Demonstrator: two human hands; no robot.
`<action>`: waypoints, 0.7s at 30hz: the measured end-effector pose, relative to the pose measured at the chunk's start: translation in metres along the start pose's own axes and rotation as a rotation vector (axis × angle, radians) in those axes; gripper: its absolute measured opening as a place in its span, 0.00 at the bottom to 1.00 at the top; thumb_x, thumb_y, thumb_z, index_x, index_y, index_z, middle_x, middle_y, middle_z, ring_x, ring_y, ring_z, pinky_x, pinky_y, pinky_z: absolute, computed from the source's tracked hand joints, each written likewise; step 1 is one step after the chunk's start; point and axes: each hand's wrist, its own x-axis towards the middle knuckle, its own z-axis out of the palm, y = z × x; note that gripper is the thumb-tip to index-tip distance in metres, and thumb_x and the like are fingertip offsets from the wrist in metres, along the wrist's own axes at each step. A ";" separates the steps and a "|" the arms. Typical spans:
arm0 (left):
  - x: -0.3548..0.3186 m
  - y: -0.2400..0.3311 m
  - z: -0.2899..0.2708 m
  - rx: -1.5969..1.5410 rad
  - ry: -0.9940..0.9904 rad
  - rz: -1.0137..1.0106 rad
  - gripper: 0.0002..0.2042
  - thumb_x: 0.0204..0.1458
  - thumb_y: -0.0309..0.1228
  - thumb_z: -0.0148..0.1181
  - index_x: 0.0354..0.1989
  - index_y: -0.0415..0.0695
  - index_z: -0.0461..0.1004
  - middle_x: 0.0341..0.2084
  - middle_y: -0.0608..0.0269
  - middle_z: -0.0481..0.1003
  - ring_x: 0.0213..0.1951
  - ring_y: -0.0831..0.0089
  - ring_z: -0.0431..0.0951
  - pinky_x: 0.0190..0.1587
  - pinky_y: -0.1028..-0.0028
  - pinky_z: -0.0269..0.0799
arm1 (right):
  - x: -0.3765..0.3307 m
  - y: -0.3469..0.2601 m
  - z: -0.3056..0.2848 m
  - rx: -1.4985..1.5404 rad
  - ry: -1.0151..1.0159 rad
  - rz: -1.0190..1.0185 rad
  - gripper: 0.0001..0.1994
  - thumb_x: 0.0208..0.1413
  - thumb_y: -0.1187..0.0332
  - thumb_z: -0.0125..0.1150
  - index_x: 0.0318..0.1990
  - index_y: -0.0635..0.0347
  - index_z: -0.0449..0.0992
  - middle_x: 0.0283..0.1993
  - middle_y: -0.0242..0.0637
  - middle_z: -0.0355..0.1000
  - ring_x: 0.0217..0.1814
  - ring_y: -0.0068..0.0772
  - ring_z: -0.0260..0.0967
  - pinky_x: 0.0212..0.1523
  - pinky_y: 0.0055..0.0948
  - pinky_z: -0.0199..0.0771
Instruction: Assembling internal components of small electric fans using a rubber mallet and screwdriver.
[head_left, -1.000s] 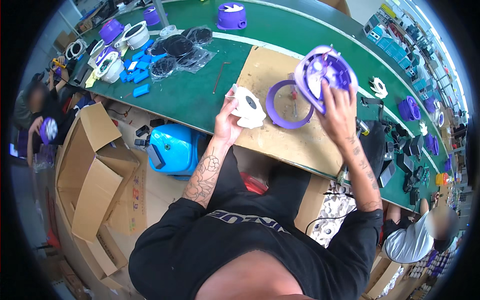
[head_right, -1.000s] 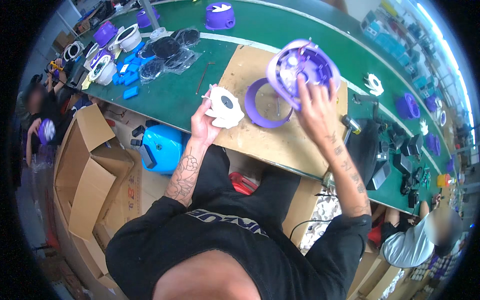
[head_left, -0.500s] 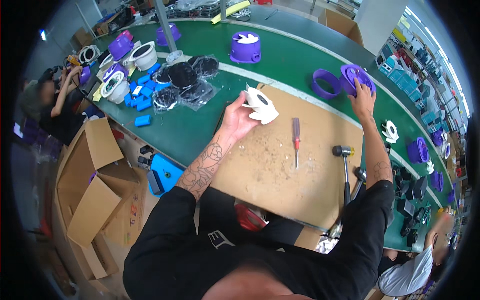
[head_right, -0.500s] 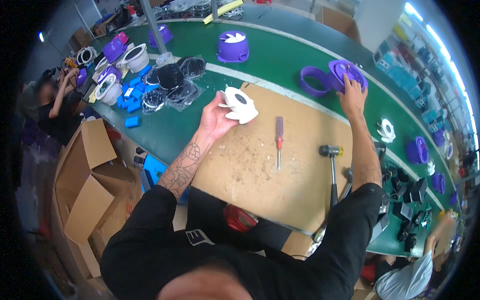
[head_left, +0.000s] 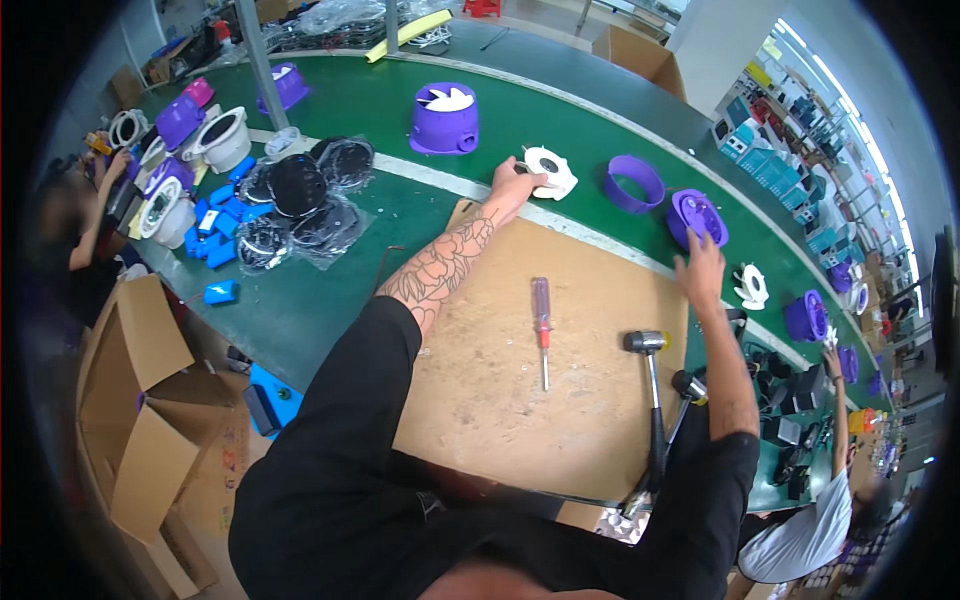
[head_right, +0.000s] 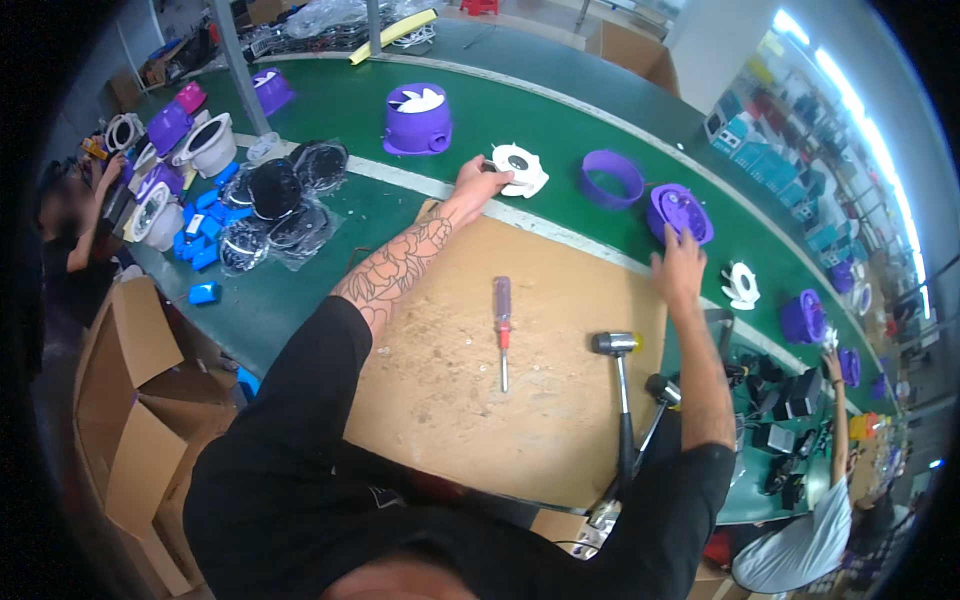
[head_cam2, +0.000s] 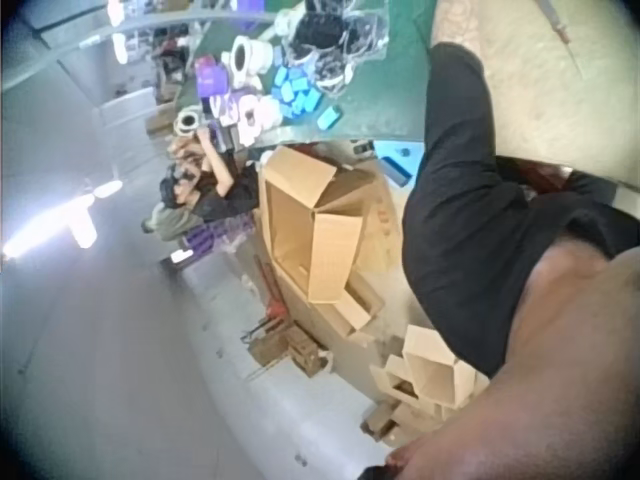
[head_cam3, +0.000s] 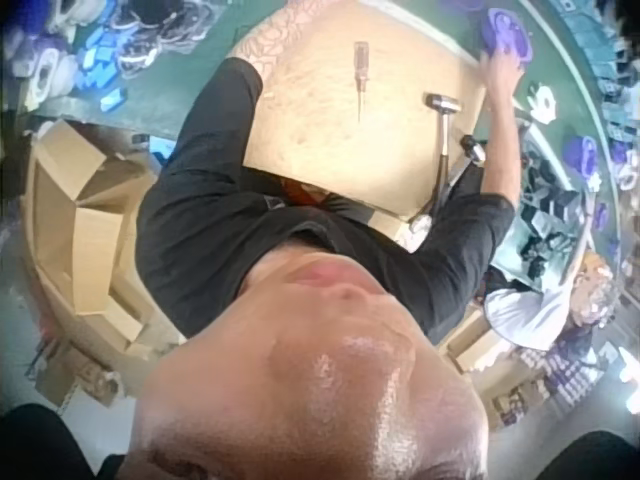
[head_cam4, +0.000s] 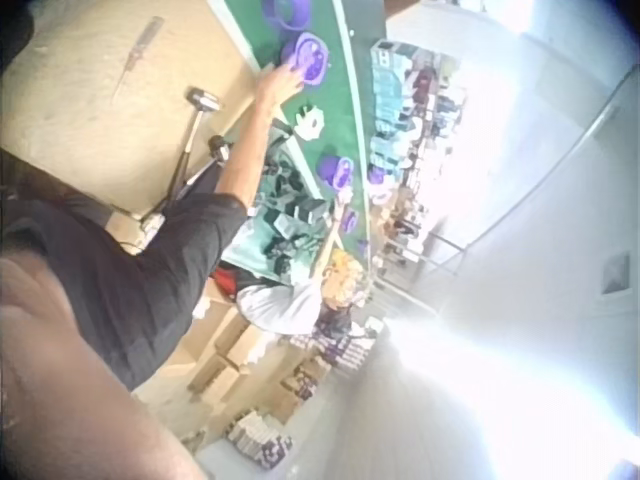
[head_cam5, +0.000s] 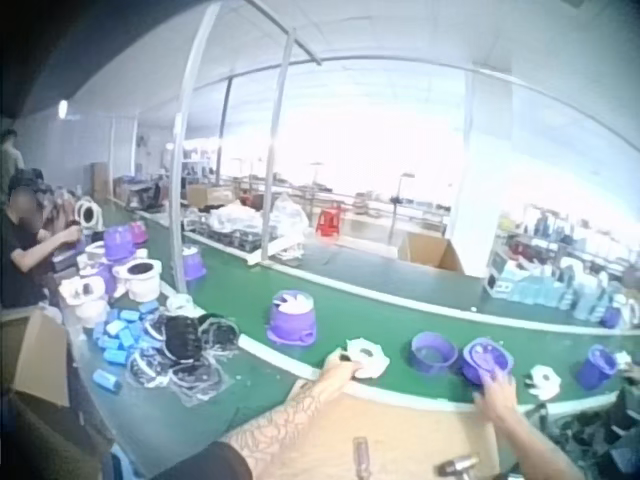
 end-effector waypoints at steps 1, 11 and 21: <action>0.006 -0.005 0.001 0.612 0.207 0.162 0.30 0.49 0.34 0.66 0.57 0.28 0.64 0.57 0.39 0.66 0.61 0.48 0.65 0.67 0.58 0.59 | -0.015 -0.006 -0.003 0.104 0.018 -0.054 0.33 0.50 0.67 0.65 0.65 0.57 0.63 0.66 0.53 0.58 0.68 0.53 0.57 0.66 0.53 0.56; 0.081 0.020 -0.193 0.368 0.781 0.098 0.19 0.45 0.36 0.60 0.43 0.36 0.77 0.42 0.44 0.77 0.45 0.54 0.77 0.50 0.59 0.70 | -0.194 -0.083 -0.081 0.464 -0.123 -0.122 0.26 0.54 0.66 0.65 0.59 0.64 0.69 0.64 0.56 0.60 0.65 0.60 0.59 0.64 0.46 0.61; 0.126 0.062 -0.202 0.083 0.322 -0.141 0.40 0.58 0.59 0.47 0.70 0.41 0.53 0.71 0.50 0.48 0.71 0.56 0.46 0.69 0.50 0.42 | -0.165 -0.096 -0.096 0.558 -0.040 -0.214 0.24 0.57 0.65 0.63 0.58 0.67 0.67 0.59 0.55 0.65 0.62 0.57 0.62 0.63 0.44 0.62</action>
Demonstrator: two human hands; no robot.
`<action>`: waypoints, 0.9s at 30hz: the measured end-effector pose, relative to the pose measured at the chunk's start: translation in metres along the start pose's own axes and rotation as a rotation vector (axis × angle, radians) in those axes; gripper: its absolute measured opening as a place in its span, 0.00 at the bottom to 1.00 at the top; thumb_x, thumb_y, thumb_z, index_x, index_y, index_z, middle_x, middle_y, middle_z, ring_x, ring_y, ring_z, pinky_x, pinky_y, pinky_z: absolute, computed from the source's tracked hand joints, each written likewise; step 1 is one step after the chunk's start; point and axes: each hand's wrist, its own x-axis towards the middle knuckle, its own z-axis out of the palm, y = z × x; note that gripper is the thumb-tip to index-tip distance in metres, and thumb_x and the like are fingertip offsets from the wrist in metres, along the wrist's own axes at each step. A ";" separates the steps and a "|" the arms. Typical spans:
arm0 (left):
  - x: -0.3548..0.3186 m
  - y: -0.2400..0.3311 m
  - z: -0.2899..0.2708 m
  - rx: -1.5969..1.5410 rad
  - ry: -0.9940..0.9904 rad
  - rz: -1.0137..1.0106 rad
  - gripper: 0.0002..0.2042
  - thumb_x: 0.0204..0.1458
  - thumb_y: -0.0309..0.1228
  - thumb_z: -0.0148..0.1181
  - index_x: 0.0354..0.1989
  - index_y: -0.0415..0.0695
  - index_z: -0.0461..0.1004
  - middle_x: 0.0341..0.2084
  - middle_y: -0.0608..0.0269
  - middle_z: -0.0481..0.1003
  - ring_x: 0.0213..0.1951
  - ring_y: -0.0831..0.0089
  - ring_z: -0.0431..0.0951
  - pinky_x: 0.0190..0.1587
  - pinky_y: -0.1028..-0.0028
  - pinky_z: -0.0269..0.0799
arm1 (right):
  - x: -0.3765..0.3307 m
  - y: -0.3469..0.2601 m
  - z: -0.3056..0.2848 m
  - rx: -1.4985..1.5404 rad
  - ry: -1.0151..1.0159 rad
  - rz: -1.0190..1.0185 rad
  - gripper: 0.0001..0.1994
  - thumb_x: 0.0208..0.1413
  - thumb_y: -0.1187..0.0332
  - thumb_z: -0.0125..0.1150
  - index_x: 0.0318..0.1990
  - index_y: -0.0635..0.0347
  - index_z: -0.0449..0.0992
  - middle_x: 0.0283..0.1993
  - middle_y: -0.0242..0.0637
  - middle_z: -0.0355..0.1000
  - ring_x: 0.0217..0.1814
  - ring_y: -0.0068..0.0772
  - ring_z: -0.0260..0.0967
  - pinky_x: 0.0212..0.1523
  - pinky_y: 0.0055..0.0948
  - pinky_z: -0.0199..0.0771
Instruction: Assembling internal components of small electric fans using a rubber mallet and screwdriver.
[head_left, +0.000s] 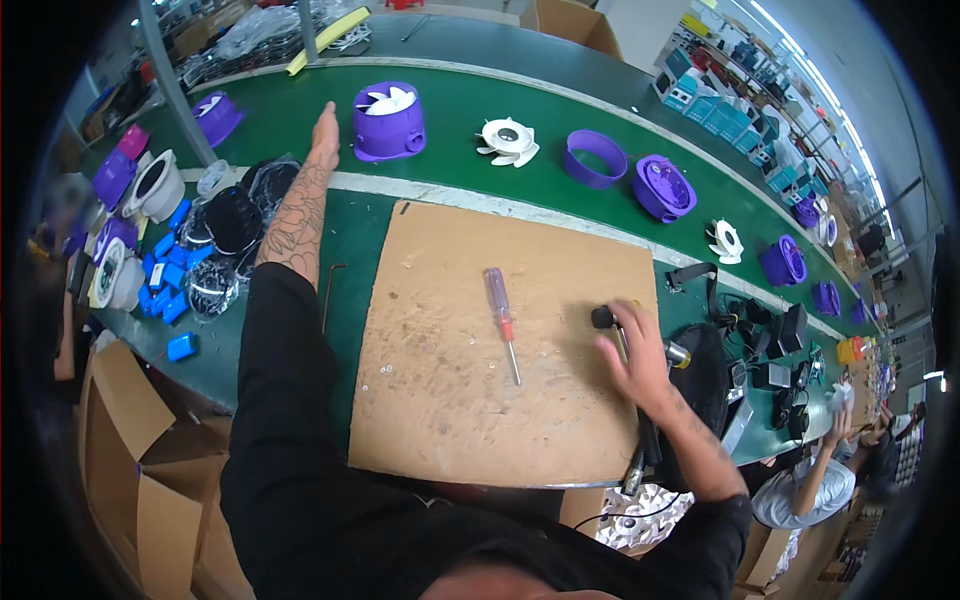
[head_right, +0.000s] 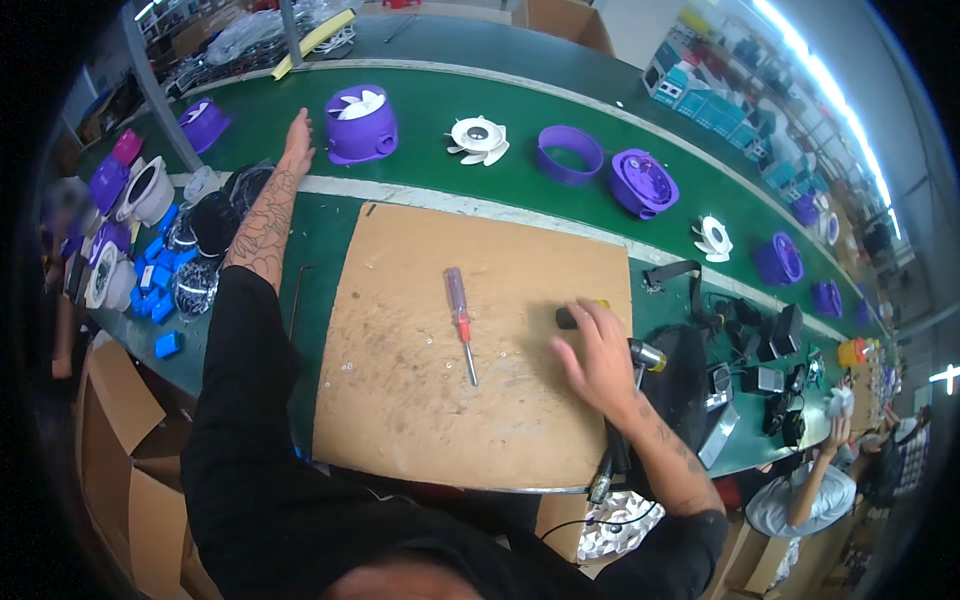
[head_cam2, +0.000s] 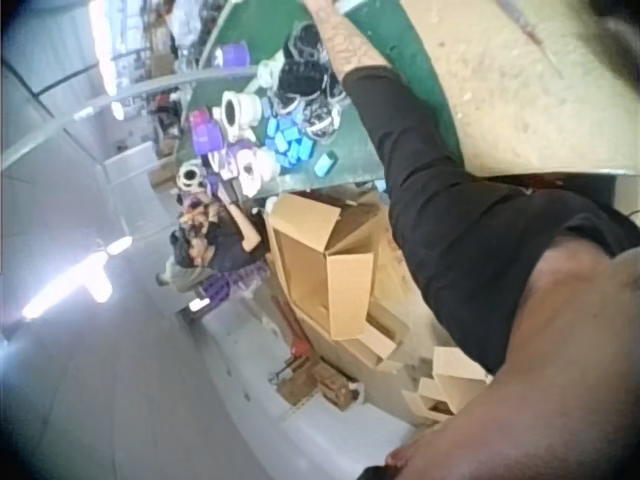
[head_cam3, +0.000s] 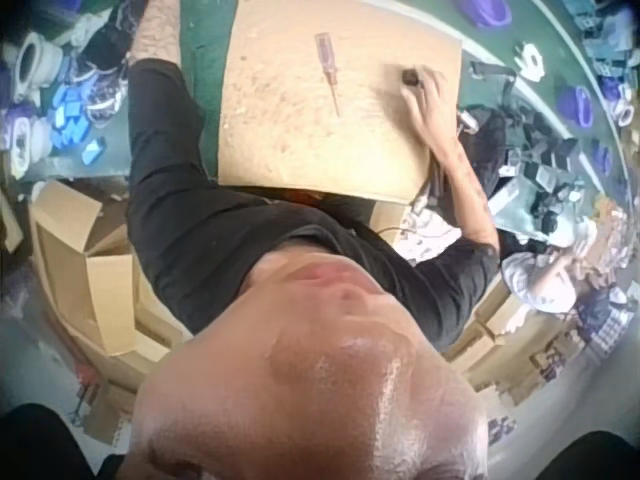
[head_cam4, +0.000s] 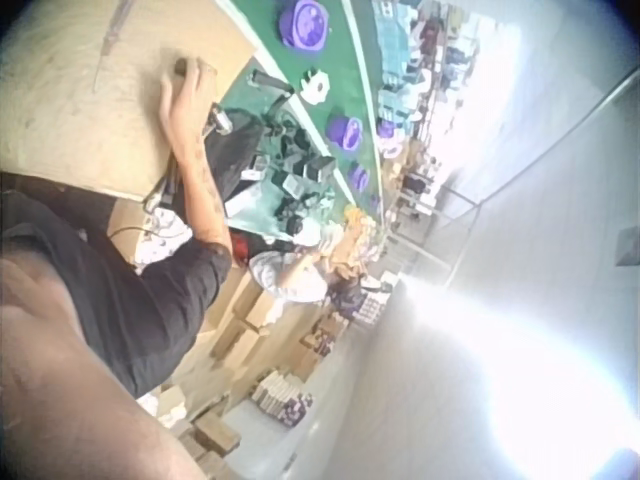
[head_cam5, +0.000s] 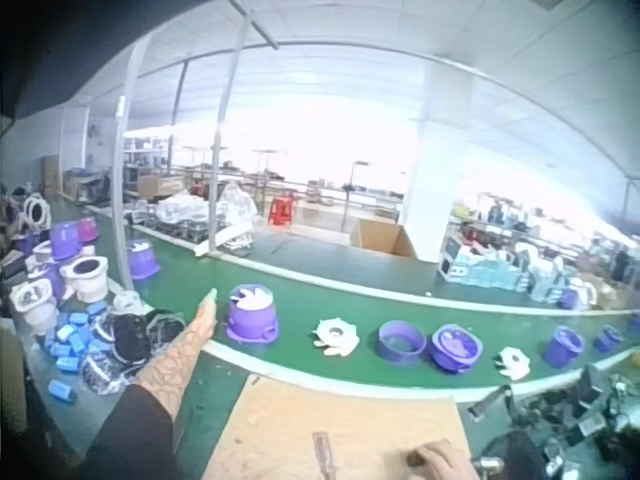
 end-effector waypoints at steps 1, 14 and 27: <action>0.001 0.001 0.008 0.000 -0.055 0.035 0.42 0.58 0.62 0.43 0.71 0.41 0.50 0.72 0.46 0.43 0.73 0.55 0.40 0.70 0.48 0.36 | 0.027 -0.004 0.004 0.120 0.012 0.045 0.24 0.60 0.63 0.60 0.60 0.67 0.66 0.59 0.55 0.65 0.62 0.54 0.63 0.63 0.42 0.62; -0.054 0.008 0.057 0.021 -0.396 0.046 0.41 0.59 0.66 0.38 0.63 0.39 0.63 0.60 0.56 0.67 0.60 0.63 0.65 0.64 0.62 0.55 | 0.392 -0.104 0.210 0.752 0.114 0.993 0.38 0.62 0.42 0.41 0.71 0.64 0.51 0.72 0.58 0.51 0.74 0.56 0.46 0.73 0.46 0.41; -0.274 0.068 -0.010 -0.455 -0.700 -0.147 0.41 0.59 0.67 0.34 0.59 0.38 0.68 0.52 0.54 0.74 0.55 0.63 0.73 0.59 0.61 0.65 | 0.141 -0.124 0.066 -0.023 0.433 -0.776 0.29 0.46 0.74 0.65 0.60 0.57 0.70 0.59 0.48 0.65 0.67 0.50 0.60 0.68 0.53 0.60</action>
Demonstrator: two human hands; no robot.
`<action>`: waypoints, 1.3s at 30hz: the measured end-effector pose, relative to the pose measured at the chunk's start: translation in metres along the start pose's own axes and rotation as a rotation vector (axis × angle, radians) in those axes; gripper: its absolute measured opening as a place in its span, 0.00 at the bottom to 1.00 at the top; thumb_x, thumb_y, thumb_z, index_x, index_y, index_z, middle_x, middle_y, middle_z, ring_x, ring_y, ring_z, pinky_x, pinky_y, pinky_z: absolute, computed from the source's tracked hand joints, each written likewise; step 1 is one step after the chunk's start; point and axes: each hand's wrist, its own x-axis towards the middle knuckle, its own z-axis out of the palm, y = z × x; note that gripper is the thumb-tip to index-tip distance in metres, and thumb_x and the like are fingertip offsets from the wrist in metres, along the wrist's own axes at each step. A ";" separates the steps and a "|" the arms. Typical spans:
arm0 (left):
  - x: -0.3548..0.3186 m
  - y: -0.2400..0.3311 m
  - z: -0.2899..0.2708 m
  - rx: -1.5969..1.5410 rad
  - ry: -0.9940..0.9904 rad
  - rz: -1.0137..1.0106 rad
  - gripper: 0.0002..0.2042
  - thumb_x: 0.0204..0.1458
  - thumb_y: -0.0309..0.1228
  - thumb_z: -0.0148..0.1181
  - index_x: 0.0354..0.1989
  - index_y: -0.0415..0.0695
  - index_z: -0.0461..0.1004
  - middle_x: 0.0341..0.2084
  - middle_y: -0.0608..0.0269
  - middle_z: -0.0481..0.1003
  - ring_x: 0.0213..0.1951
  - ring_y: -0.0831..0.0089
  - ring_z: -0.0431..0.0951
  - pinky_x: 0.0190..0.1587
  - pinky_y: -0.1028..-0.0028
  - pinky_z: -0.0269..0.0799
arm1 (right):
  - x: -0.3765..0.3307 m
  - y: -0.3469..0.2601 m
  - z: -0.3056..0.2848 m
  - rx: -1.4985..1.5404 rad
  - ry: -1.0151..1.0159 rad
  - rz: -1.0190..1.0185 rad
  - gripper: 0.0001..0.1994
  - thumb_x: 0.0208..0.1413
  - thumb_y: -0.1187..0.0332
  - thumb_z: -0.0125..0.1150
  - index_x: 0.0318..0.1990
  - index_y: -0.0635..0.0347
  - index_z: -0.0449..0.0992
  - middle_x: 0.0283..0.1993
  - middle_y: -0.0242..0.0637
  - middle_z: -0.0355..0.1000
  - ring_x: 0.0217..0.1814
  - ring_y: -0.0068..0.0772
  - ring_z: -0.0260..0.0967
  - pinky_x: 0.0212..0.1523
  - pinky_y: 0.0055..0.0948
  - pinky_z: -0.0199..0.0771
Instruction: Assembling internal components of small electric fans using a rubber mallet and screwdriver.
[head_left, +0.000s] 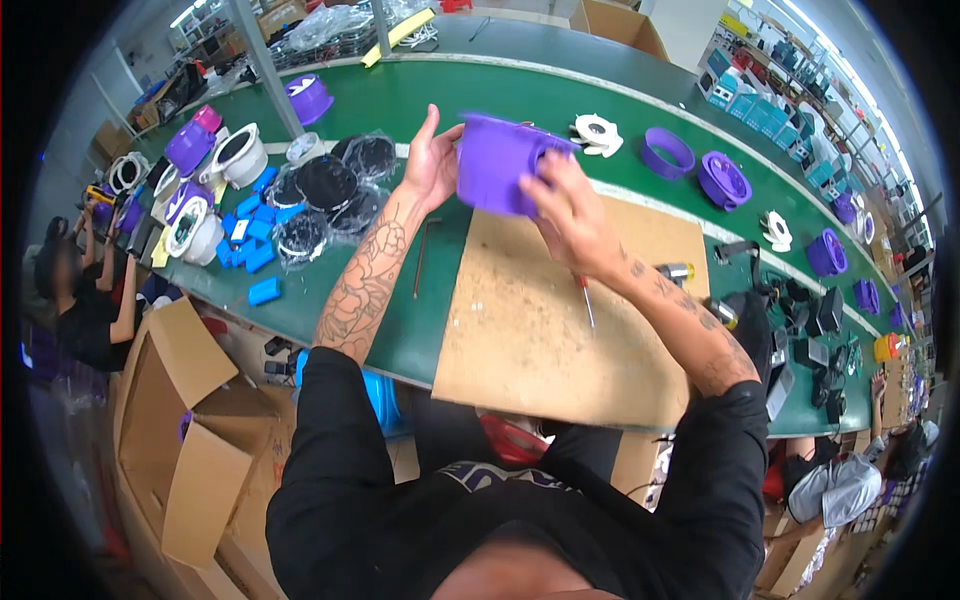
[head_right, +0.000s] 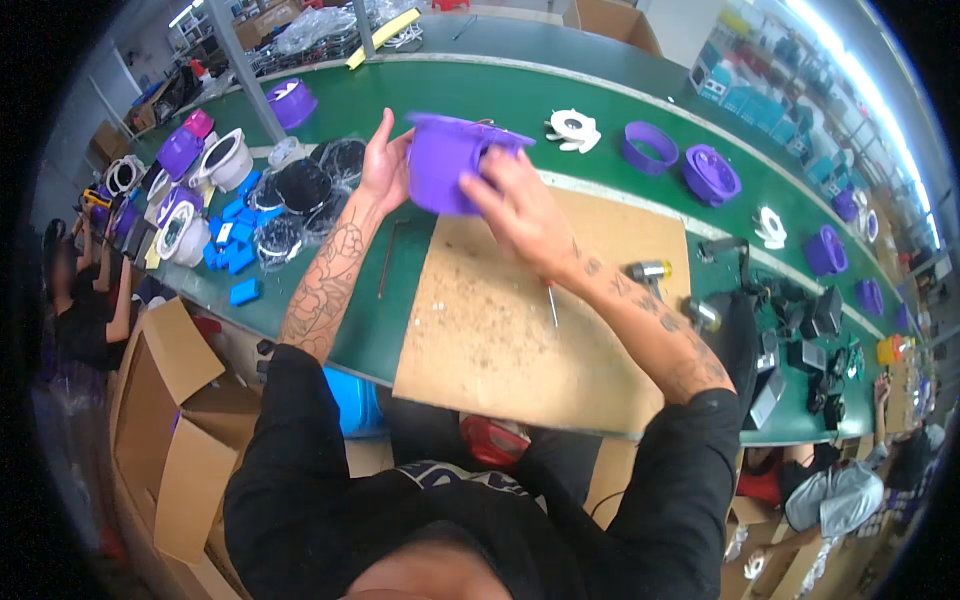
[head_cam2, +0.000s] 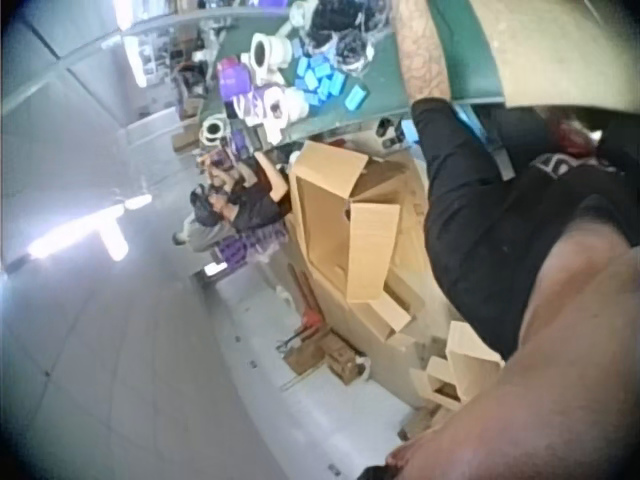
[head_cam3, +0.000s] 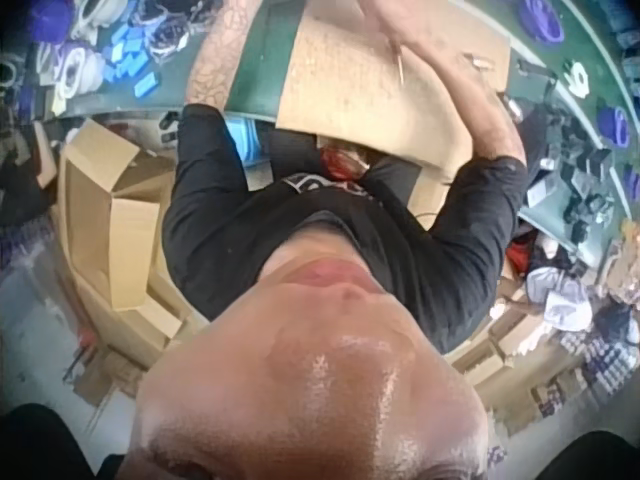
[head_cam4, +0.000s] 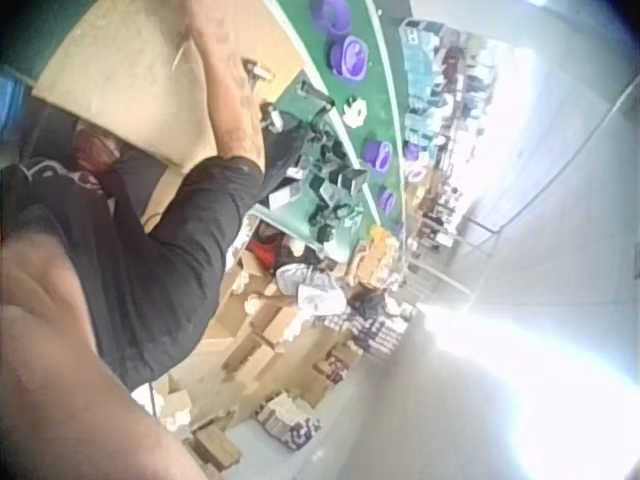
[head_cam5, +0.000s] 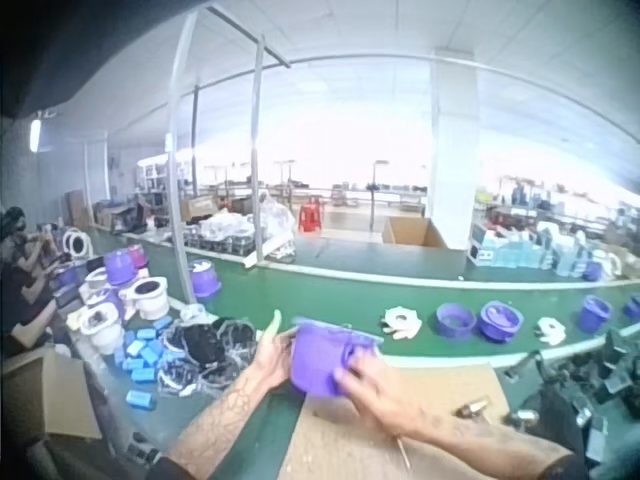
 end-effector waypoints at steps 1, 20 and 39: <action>-0.025 -0.003 0.009 0.015 -0.028 0.004 0.40 0.60 0.66 0.35 0.57 0.38 0.70 0.50 0.55 0.76 0.53 0.64 0.74 0.57 0.62 0.67 | -0.011 -0.023 -0.017 0.009 0.004 0.004 0.29 0.46 0.74 0.65 0.60 0.57 0.70 0.59 0.48 0.65 0.67 0.50 0.60 0.68 0.53 0.60; -0.193 -0.097 0.037 0.590 0.362 0.333 0.17 0.63 0.32 0.53 0.55 0.33 0.71 0.50 0.56 0.74 0.53 0.73 0.72 0.57 0.74 0.66 | -0.088 -0.063 -0.063 0.059 -0.499 1.074 0.18 0.56 0.55 0.61 0.44 0.62 0.78 0.36 0.52 0.78 0.41 0.53 0.77 0.39 0.44 0.76; -0.193 -0.065 0.116 0.634 0.162 0.512 0.22 0.59 0.27 0.59 0.60 0.29 0.66 0.54 0.45 0.72 0.56 0.64 0.74 0.60 0.68 0.68 | -0.009 -0.090 -0.064 0.678 0.061 0.684 0.12 0.60 0.71 0.61 0.45 0.69 0.67 0.30 0.40 0.74 0.29 0.26 0.75 0.26 0.24 0.77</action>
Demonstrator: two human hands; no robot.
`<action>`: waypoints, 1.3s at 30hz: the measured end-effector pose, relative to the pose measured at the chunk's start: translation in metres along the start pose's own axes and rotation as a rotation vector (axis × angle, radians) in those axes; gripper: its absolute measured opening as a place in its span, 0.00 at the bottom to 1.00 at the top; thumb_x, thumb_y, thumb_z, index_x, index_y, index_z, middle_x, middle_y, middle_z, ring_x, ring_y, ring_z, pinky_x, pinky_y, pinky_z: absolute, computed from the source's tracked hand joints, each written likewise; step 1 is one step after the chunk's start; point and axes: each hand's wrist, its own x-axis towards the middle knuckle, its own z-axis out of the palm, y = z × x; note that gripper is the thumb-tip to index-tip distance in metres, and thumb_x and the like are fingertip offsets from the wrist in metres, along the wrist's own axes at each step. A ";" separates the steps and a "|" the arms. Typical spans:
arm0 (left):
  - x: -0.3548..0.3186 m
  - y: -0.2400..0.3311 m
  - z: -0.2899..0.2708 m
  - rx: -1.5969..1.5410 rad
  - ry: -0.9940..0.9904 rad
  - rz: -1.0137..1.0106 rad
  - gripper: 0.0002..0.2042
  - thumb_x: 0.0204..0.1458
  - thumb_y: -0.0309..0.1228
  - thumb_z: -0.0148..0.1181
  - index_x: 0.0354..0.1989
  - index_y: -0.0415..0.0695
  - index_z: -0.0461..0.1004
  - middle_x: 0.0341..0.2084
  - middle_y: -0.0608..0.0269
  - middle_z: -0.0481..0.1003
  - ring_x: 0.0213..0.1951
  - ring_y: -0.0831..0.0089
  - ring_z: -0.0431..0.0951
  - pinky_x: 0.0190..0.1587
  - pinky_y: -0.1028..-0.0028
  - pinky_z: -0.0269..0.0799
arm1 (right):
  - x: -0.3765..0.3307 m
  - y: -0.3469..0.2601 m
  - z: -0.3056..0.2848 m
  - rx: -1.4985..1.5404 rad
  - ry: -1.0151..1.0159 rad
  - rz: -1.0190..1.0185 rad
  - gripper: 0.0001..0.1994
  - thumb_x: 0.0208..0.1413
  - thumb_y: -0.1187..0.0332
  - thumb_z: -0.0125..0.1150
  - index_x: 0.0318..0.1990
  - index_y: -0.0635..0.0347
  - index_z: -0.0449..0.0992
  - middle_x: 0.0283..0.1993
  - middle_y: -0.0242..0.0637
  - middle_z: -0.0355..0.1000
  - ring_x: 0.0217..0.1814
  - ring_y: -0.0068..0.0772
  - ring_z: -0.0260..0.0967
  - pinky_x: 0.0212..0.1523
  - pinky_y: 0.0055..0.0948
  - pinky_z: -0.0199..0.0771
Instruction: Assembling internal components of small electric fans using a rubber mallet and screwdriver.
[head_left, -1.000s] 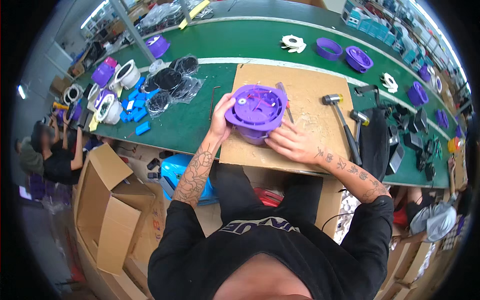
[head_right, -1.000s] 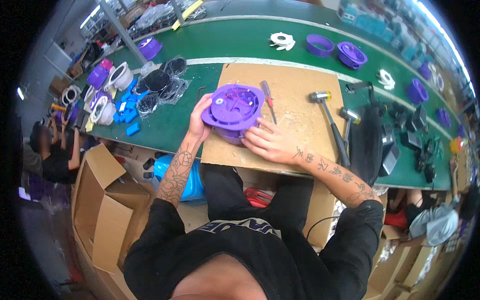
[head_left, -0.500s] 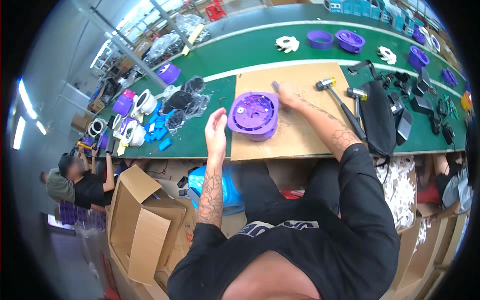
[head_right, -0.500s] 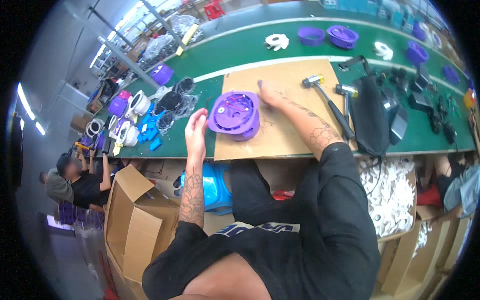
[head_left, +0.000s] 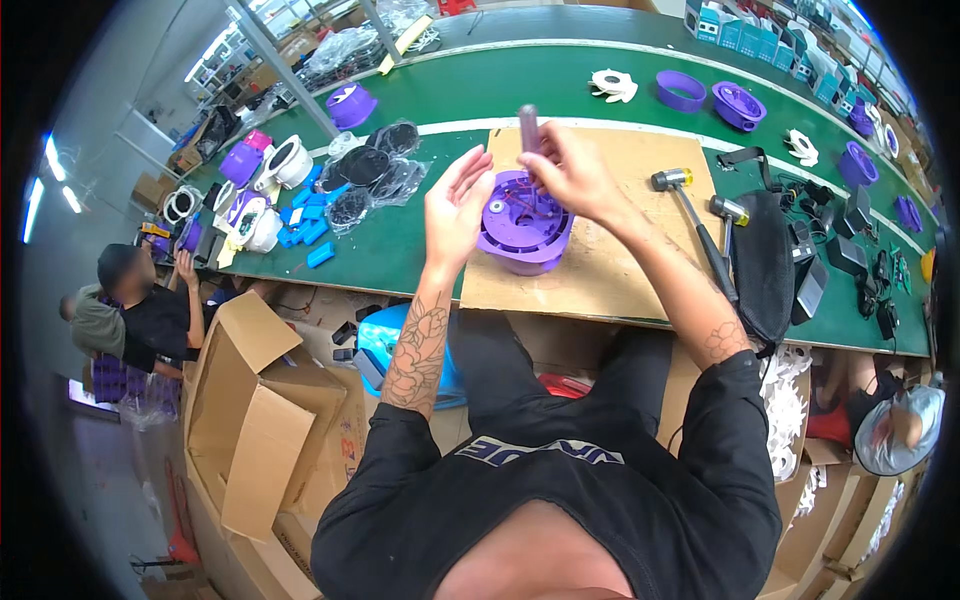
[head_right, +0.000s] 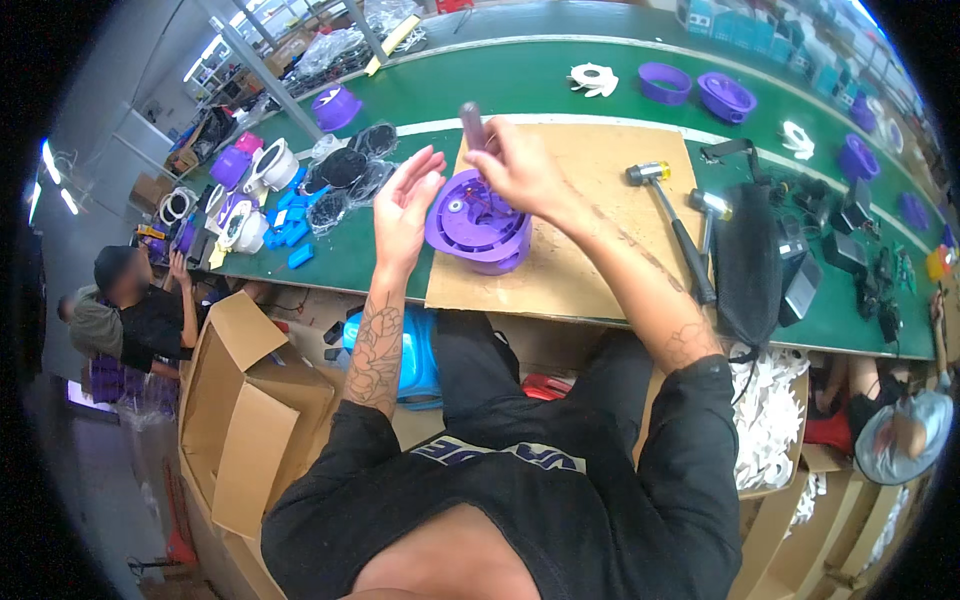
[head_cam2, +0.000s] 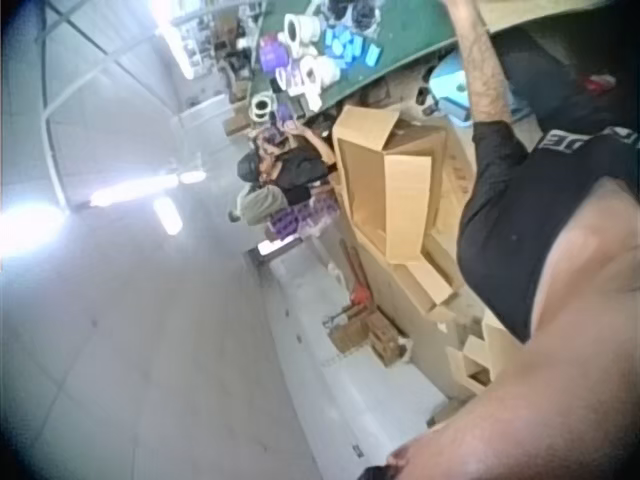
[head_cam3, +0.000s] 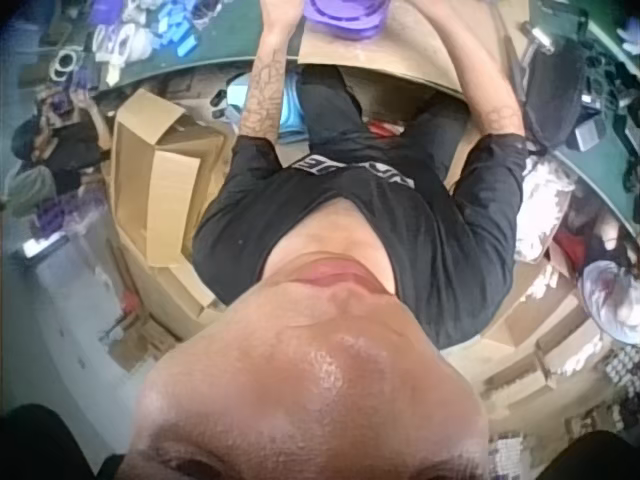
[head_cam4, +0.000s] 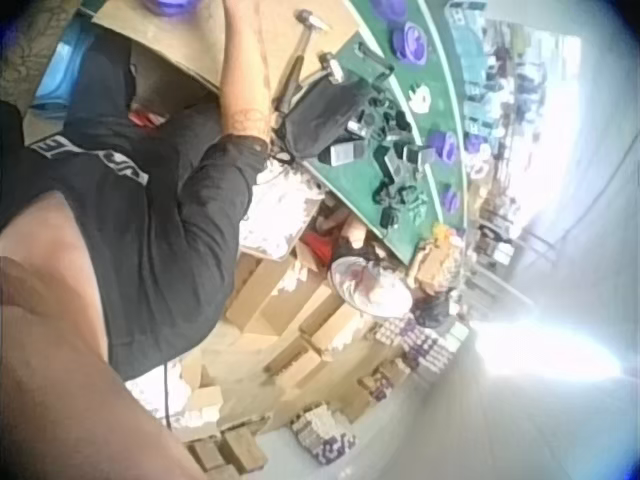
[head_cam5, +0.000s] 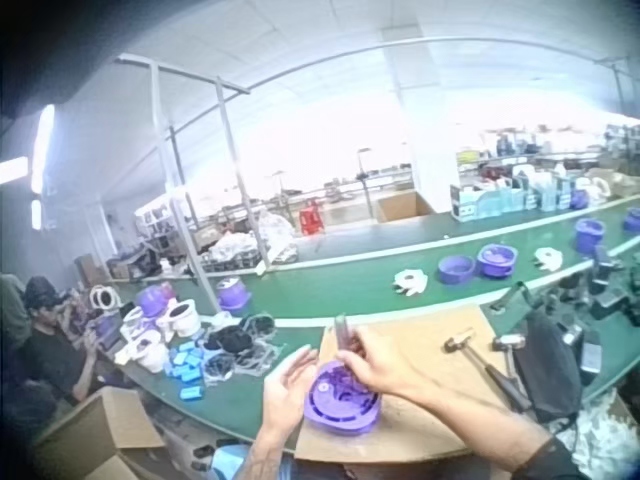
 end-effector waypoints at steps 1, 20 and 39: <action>0.002 -0.003 0.006 -0.002 -0.025 0.008 0.23 0.59 0.27 0.59 0.60 0.28 0.64 0.55 0.45 0.72 0.56 0.64 0.73 0.61 0.68 0.68 | -0.004 0.004 0.005 -0.024 -0.043 0.032 0.12 0.60 0.71 0.60 0.45 0.69 0.67 0.31 0.41 0.75 0.29 0.27 0.76 0.27 0.25 0.77; 0.004 -0.008 0.020 0.006 -0.152 -0.060 0.15 0.56 0.20 0.60 0.51 0.30 0.71 0.44 0.54 0.78 0.47 0.72 0.79 0.52 0.75 0.75 | -0.021 -0.010 0.007 -0.138 -0.145 0.061 0.12 0.56 0.70 0.60 0.44 0.67 0.70 0.32 0.52 0.78 0.36 0.46 0.80 0.37 0.38 0.78; 0.009 -0.025 0.014 0.028 -0.140 -0.027 0.18 0.60 0.25 0.58 0.56 0.29 0.67 0.39 0.55 0.77 0.42 0.72 0.79 0.48 0.74 0.75 | -0.181 0.042 -0.148 -1.144 -0.022 0.445 0.16 0.53 0.64 0.64 0.46 0.62 0.71 0.36 0.46 0.74 0.41 0.50 0.72 0.43 0.44 0.68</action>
